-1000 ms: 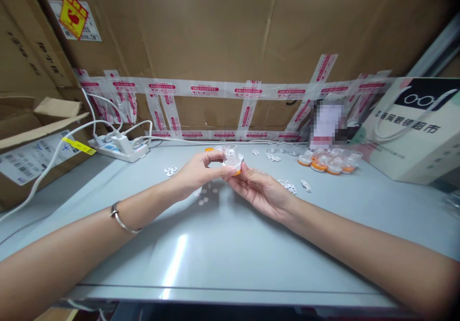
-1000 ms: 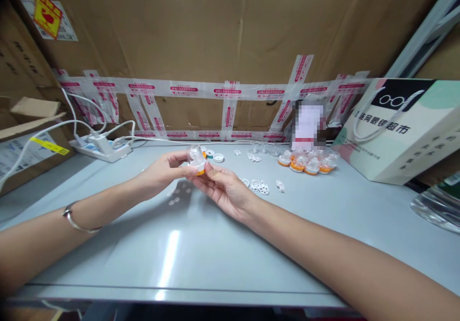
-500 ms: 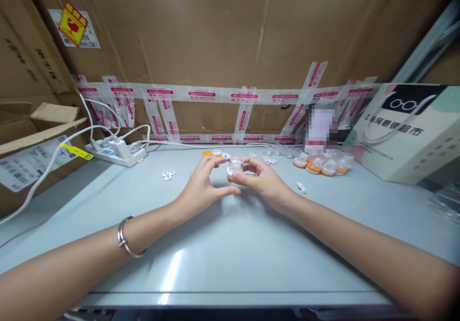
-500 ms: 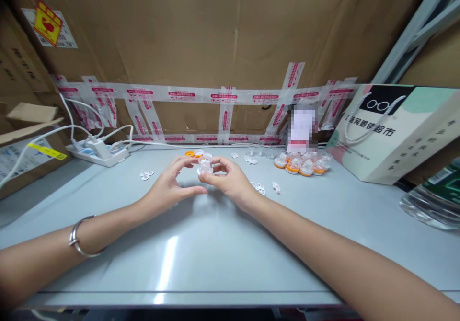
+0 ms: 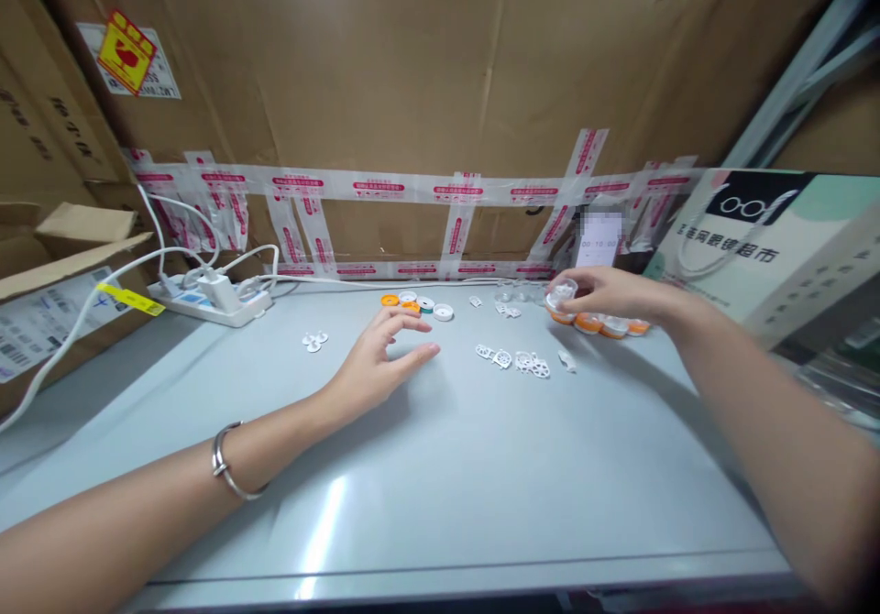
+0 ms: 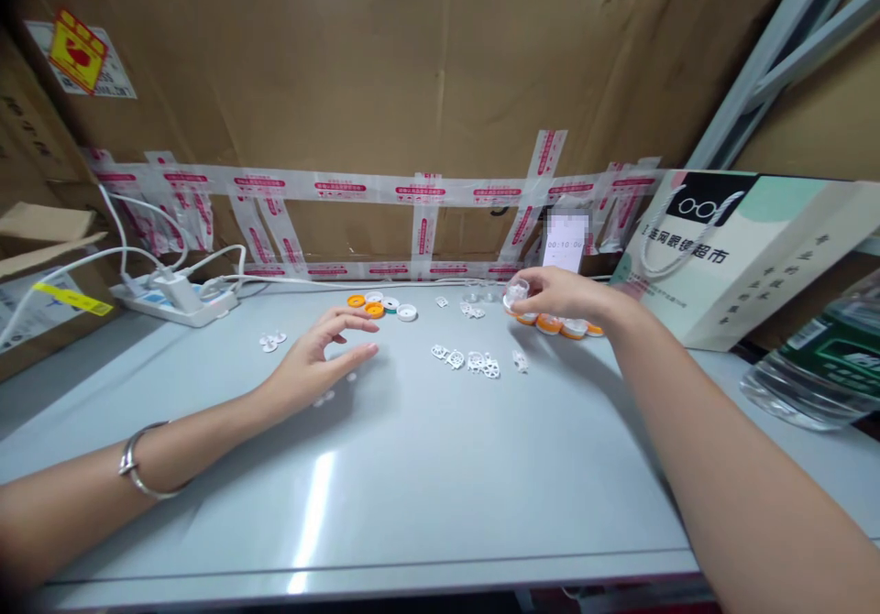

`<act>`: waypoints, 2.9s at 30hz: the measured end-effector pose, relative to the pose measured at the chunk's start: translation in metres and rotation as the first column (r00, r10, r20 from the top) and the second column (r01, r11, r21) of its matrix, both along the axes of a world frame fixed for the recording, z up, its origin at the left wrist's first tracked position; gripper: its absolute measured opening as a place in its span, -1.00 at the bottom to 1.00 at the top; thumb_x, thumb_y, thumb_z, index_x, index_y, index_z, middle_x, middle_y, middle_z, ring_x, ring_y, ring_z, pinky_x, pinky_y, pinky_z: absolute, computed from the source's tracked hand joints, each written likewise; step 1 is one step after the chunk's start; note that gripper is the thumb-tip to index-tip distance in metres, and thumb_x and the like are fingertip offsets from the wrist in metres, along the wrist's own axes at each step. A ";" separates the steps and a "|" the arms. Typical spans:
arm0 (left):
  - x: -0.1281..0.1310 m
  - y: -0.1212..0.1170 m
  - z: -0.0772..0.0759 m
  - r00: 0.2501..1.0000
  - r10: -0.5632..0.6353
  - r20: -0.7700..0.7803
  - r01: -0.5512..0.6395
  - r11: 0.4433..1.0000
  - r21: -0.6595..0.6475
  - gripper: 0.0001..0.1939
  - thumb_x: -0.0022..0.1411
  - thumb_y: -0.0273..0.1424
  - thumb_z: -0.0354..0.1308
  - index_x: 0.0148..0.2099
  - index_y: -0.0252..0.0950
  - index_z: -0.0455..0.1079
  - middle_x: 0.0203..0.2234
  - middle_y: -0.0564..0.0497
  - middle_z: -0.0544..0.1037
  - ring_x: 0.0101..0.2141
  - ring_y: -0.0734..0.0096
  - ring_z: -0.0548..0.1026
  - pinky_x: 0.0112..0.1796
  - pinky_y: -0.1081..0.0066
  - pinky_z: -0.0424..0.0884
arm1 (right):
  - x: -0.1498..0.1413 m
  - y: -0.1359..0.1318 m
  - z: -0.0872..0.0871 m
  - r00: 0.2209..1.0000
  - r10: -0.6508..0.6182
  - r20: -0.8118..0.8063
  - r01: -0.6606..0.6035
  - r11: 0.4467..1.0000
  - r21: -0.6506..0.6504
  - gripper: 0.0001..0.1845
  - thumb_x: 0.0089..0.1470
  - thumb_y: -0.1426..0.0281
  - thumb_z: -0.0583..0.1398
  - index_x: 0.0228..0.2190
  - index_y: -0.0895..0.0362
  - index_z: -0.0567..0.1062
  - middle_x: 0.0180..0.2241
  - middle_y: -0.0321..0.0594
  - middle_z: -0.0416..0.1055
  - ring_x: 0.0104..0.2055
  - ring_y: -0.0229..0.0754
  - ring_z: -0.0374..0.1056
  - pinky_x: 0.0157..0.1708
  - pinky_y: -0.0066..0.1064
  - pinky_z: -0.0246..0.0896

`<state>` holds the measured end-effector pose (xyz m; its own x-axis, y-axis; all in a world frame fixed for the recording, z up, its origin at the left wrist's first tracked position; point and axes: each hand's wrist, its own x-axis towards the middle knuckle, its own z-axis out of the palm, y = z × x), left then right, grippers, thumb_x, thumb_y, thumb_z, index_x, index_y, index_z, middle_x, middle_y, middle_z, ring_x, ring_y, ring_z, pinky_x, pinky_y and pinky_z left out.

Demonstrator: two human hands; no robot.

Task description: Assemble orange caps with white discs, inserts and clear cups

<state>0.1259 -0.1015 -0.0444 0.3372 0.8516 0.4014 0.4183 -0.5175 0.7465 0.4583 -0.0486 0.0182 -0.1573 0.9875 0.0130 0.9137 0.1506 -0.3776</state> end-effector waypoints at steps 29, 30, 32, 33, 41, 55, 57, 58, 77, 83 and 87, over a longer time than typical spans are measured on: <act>-0.009 0.012 0.002 0.999 0.029 0.031 -0.034 0.988 0.150 -0.85 0.20 -0.33 0.05 -0.20 -0.19 0.40 -0.17 0.00 0.40 -0.05 0.36 0.34 -0.23 0.43 0.30 | -0.007 0.002 -0.010 0.875 -0.155 0.458 0.226 0.968 -0.105 -0.73 -0.26 0.40 0.18 -0.37 0.06 0.39 -0.38 -0.18 0.40 -0.41 -0.08 0.34 -0.52 -0.37 0.08; -0.010 0.013 0.002 0.999 0.036 0.028 -0.040 0.987 0.157 -0.85 0.20 -0.33 0.05 -0.20 -0.19 0.40 -0.16 0.00 0.41 -0.05 0.35 0.34 -0.22 0.42 0.29 | -0.007 0.001 -0.011 0.872 -0.157 0.464 0.224 0.970 -0.092 -0.74 -0.27 0.40 0.18 -0.38 0.06 0.38 -0.37 -0.18 0.39 -0.42 -0.08 0.33 -0.53 -0.37 0.08; -0.011 0.014 0.002 0.999 0.047 0.018 -0.049 0.985 0.164 -0.85 0.20 -0.33 0.05 -0.20 -0.19 0.40 -0.16 0.00 0.41 -0.06 0.34 0.34 -0.21 0.40 0.28 | -0.008 0.001 -0.012 0.865 -0.165 0.474 0.219 0.974 -0.060 -0.73 -0.28 0.39 0.20 -0.38 0.06 0.39 -0.34 -0.16 0.36 -0.44 -0.10 0.32 -0.53 -0.37 0.07; -0.011 0.015 0.003 0.999 0.050 0.017 -0.052 0.984 0.168 -0.84 0.21 -0.33 0.05 -0.20 -0.19 0.40 -0.16 0.00 0.42 -0.06 0.34 0.35 -0.20 0.40 0.28 | -0.008 0.000 -0.011 0.863 -0.174 0.474 0.217 0.975 -0.038 -0.72 -0.28 0.38 0.21 -0.38 0.06 0.40 -0.32 -0.15 0.34 -0.44 -0.11 0.31 -0.53 -0.36 0.07; -0.027 0.032 0.013 0.988 0.151 -0.039 -0.137 0.960 0.246 -0.76 0.26 -0.34 -0.07 -0.24 -0.26 0.42 -0.23 -0.02 0.45 -0.16 0.37 0.38 -0.23 0.44 0.26 | -0.033 -0.003 -0.005 0.978 -0.047 0.201 -0.043 0.906 0.421 -0.74 0.06 0.23 0.02 -0.36 0.13 0.40 -0.28 -0.09 0.32 -0.28 -0.10 0.28 -0.32 -0.34 0.11; -0.077 0.068 0.033 0.773 0.160 -0.614 -0.167 0.985 0.047 -0.62 0.20 -0.22 -0.13 -0.34 -0.32 0.44 -0.42 -0.03 0.53 -0.42 0.36 0.43 -0.40 0.48 0.24 | -0.121 -0.042 -0.054 0.799 0.601 -0.021 -0.596 0.796 0.107 -0.69 0.07 0.20 0.11 -0.58 0.13 0.27 -0.52 -0.29 0.27 -0.48 -0.29 0.13 -0.47 -0.46 0.00; -0.091 0.072 0.042 0.756 0.117 -0.644 -0.148 0.989 0.005 -0.70 0.13 -0.23 -0.03 -0.31 -0.31 0.44 -0.38 -0.01 0.54 -0.37 0.35 0.44 -0.37 0.50 0.25 | -0.120 -0.042 -0.055 0.802 0.597 -0.041 -0.593 0.802 0.078 -0.69 0.05 0.19 0.13 -0.58 0.12 0.25 -0.53 -0.31 0.25 -0.49 -0.29 0.12 -0.47 -0.46 -0.01; -0.099 0.073 0.046 0.734 0.058 -0.676 -0.131 0.990 -0.058 -0.72 0.10 -0.23 0.00 -0.29 -0.29 0.44 -0.38 0.01 0.54 -0.36 0.36 0.44 -0.36 0.51 0.25 | -0.120 -0.041 -0.055 0.802 0.595 -0.051 -0.591 0.804 0.069 -0.69 0.04 0.20 0.13 -0.58 0.12 0.25 -0.53 -0.32 0.25 -0.49 -0.29 0.11 -0.47 -0.46 -0.01; -0.109 0.067 0.050 0.518 -0.145 -0.843 -0.091 0.971 -0.223 -0.85 -0.08 -0.32 0.10 -0.45 -0.24 0.44 -0.52 0.04 0.51 -0.48 0.37 0.42 -0.50 0.51 0.20 | -0.116 -0.040 -0.055 0.811 0.579 -0.083 -0.581 0.814 0.009 -0.69 0.03 0.18 0.12 -0.57 0.12 0.24 -0.50 -0.32 0.25 -0.48 -0.30 0.11 -0.49 -0.47 -0.01; -0.090 0.049 0.067 0.633 -0.008 -0.774 -0.044 0.998 -0.047 -0.88 -0.04 -0.37 0.08 -0.44 -0.25 0.43 -0.53 0.05 0.51 -0.48 0.41 0.41 -0.49 0.51 0.22 | -0.107 -0.033 -0.043 0.834 0.543 -0.094 -0.534 0.839 0.107 -0.68 0.06 0.16 0.09 -0.57 0.13 0.28 -0.52 -0.31 0.27 -0.47 -0.29 0.16 -0.45 -0.46 0.02; -0.043 0.024 0.058 0.865 -0.084 -0.495 0.139 0.987 0.077 -0.86 0.08 -0.36 0.07 -0.35 -0.27 0.42 -0.45 0.04 0.52 -0.42 0.42 0.43 -0.38 0.49 0.30 | -0.095 -0.020 -0.039 0.913 0.397 -0.098 -0.373 0.906 0.199 -0.66 0.06 0.16 0.06 -0.59 0.13 0.28 -0.55 -0.32 0.29 -0.49 -0.29 0.16 -0.46 -0.45 0.02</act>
